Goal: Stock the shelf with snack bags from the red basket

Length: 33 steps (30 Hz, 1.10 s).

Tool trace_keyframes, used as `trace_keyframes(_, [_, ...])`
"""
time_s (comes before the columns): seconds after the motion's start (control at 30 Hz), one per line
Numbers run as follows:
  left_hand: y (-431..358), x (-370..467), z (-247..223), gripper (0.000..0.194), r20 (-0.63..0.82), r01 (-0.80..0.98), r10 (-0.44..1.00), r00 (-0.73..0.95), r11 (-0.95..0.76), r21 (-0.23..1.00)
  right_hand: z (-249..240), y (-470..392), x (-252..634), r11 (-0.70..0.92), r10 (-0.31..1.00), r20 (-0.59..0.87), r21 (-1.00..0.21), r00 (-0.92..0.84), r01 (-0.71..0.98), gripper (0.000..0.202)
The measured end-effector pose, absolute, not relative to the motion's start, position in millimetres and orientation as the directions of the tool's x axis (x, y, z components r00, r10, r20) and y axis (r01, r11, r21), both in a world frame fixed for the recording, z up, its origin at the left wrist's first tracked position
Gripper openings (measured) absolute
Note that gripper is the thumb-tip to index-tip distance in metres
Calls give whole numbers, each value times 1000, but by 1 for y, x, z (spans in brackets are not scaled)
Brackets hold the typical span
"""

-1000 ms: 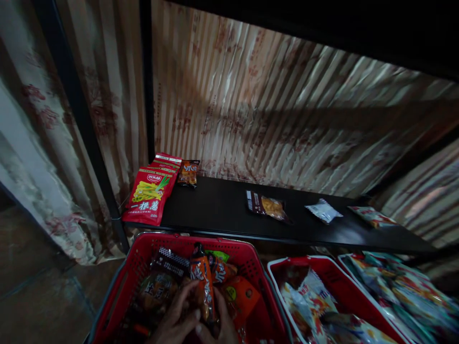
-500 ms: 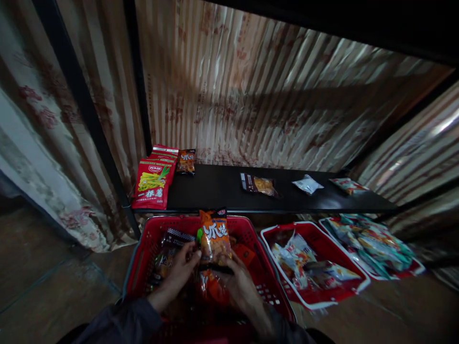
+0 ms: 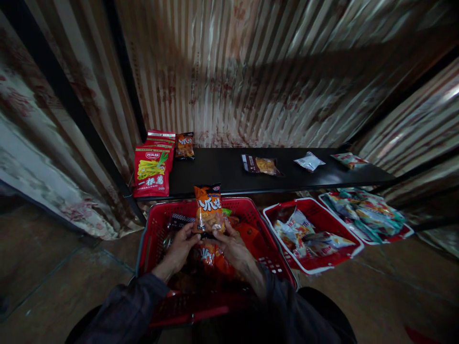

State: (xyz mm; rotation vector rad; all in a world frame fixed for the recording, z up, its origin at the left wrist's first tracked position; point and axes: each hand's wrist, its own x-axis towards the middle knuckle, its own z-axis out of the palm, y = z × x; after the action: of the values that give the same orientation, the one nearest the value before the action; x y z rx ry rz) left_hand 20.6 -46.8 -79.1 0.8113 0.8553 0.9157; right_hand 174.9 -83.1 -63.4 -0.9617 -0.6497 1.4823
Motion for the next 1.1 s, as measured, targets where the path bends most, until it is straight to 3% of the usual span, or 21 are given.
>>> trace_keyframes(0.13, [-45, 24, -80, 42, -283, -331, 896, 342, 397, 856, -67, -83, 176, -167, 972, -231, -828, 54, -535, 75])
trace_keyframes(0.3, [-43, 27, -82, 41, -285, -306, 887, 364, 403, 862, -73, -84, 179, -167, 967, -244, -823, 74, -543, 80])
trace_keyframes(0.6, [-37, 30, -86, 42, -374, -257, 855, 358, 476, 841, -69, -74, 177, -160, 968, -238, -831, 79, -532, 73])
trace_keyframes(0.87, [-31, 26, -84, 45, -368, -325, 871, 326, 469, 821, -67, -67, 175, -201, 970, -244, -803, 1, -561, 68])
trace_keyframes(1.1, [-29, 18, -100, 45, -348, -246, 869, 351, 445, 861, -46, -34, 193, -107, 952, -228, -873, 206, -476, 50])
